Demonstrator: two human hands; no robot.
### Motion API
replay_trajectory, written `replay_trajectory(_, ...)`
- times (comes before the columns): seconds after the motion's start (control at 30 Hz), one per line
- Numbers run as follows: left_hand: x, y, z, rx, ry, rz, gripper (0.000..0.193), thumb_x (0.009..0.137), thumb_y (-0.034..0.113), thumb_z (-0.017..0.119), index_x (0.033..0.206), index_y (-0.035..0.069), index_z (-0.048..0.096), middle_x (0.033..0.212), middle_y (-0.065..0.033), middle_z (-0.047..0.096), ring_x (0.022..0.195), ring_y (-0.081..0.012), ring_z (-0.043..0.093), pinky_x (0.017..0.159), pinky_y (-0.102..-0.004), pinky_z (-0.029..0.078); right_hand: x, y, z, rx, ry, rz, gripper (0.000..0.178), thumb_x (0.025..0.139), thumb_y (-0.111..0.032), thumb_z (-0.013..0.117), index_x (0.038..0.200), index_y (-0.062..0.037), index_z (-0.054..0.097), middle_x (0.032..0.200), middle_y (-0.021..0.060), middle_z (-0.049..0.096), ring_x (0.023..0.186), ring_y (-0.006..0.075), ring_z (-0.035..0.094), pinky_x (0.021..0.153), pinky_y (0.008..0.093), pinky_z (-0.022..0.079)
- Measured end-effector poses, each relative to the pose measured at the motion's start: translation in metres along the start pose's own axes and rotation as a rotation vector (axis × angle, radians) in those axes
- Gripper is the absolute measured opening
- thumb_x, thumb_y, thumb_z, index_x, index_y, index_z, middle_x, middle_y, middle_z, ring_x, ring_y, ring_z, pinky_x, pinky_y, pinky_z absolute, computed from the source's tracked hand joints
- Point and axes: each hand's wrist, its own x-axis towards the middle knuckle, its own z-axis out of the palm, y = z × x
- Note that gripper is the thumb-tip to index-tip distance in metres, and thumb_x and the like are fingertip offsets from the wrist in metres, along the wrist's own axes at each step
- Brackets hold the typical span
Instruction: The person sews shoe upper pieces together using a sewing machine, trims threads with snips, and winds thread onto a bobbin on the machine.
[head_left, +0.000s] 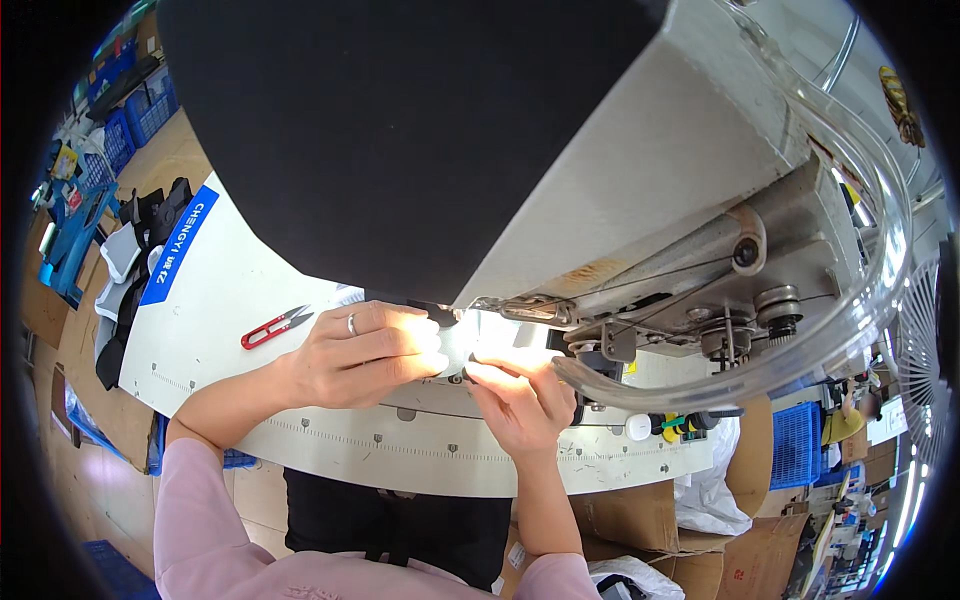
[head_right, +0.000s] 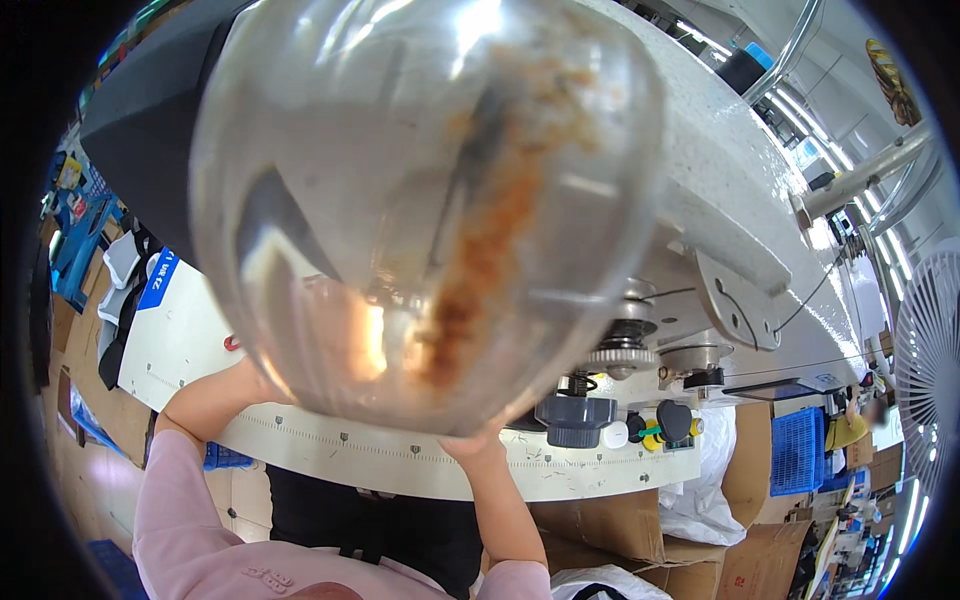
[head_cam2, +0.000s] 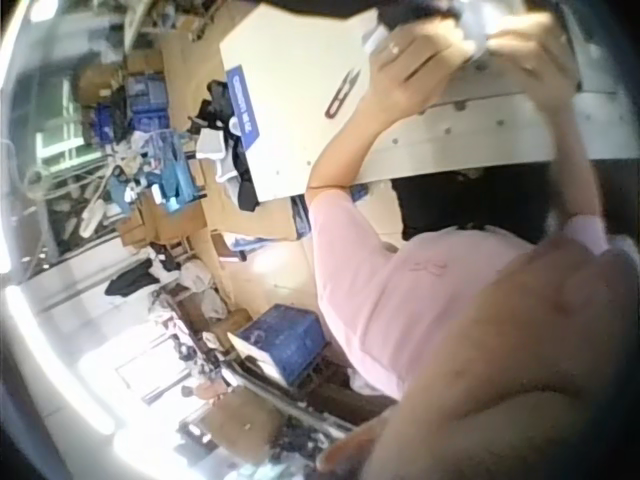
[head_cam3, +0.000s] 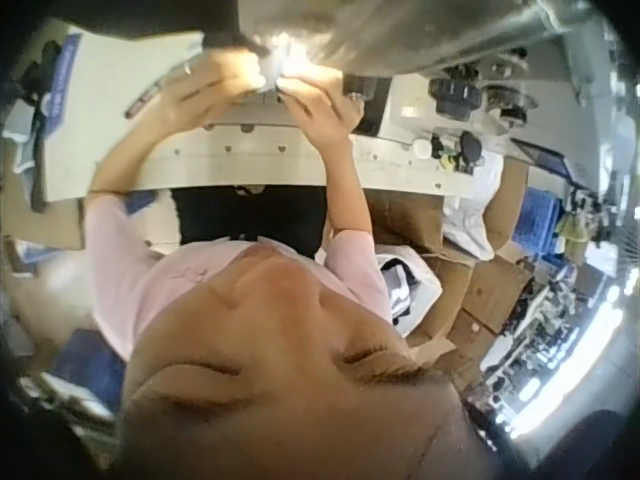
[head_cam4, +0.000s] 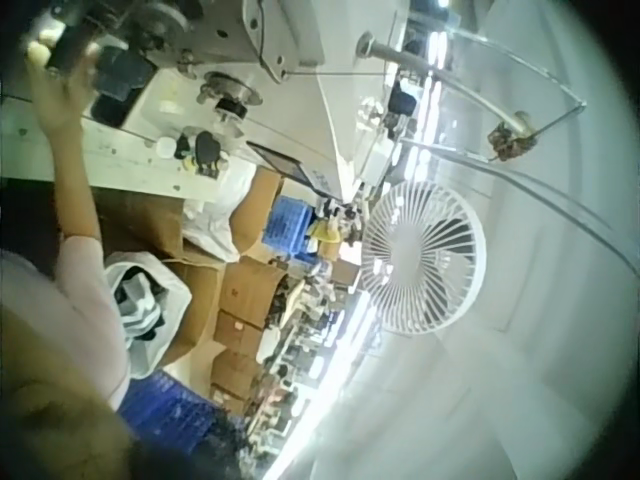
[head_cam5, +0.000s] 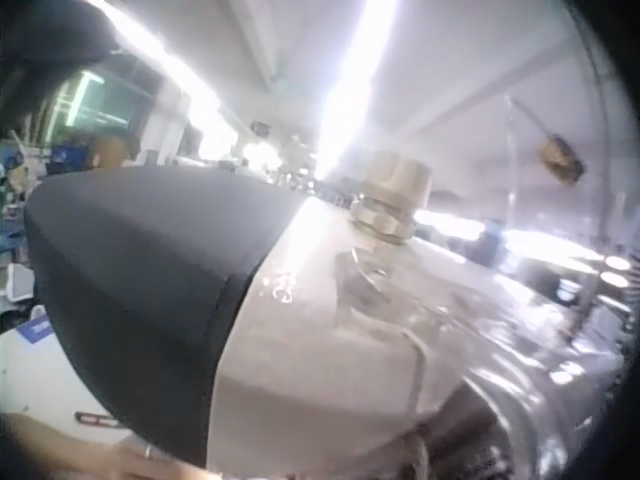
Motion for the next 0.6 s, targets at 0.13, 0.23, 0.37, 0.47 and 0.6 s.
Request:
replay_trajectory(0.13,-0.002,0.001,0.002,-0.058,0.046,-0.040,0.028,0.067,-0.003,0.076,0.095,0.003,0.075,0.095,-0.0081,0.068,0.086,-0.0251,0.072,0.073,-0.0324,0.062,0.016,-0.007,-0.004,0.030,-0.041,-0.070,0.026,0.067,-0.005,0.088,0.087,-0.0179,0.079,0.094,-0.0006,0.072,0.069,0.0124,0.062,0.061,0.0256,0.045)
replay_trajectory(0.23,0.000,0.001,0.004,-0.090,0.073,-0.056,0.027,0.069,-0.003,0.075,0.095,0.003,0.076,0.095,-0.0081,0.069,0.086,-0.0246,0.073,0.071,-0.0313,0.062,0.023,-0.010,-0.003,0.044,-0.022,-0.100,0.026,0.067,-0.004,0.087,0.089,-0.0177,0.080,0.094,-0.0006,0.071,0.069,0.0136,0.060,0.061,0.0264,0.044)
replay_trajectory(0.37,0.002,-0.004,0.004,-0.106,0.094,-0.087,0.026,0.072,-0.004,0.074,0.096,0.004,0.076,0.096,-0.0078,0.071,0.082,-0.0227,0.073,0.067,-0.0292,0.060,0.029,-0.008,-0.001,0.018,-0.025,-0.110,0.024,0.069,-0.005,0.087,0.089,-0.0167,0.080,0.096,-0.0002,0.072,0.072,0.0158,0.058,0.066,0.0282,0.045)
replay_trajectory(0.47,-0.005,-0.007,0.005,-0.123,0.103,-0.128,0.028,0.071,-0.005,0.074,0.097,0.005,0.077,0.099,-0.0066,0.073,0.079,-0.0200,0.072,0.064,-0.0266,0.058,0.030,-0.004,0.002,0.010,-0.030,-0.104,0.023,0.071,-0.006,0.087,0.090,-0.0150,0.080,0.096,0.0002,0.073,0.073,0.0153,0.059,0.068,0.0289,0.045)
replay_trajectory(0.6,-0.016,-0.018,0.017,-0.099,-0.006,-0.229,0.034,0.069,-0.006,0.075,0.099,0.010,0.078,0.101,-0.0032,0.075,0.076,-0.0168,0.071,0.063,-0.0251,0.056,0.029,0.001,0.008,-0.033,-0.015,-0.122,0.024,0.072,-0.007,0.090,0.093,-0.0125,0.079,0.097,0.0010,0.074,0.078,0.0142,0.064,0.070,0.0290,0.050)
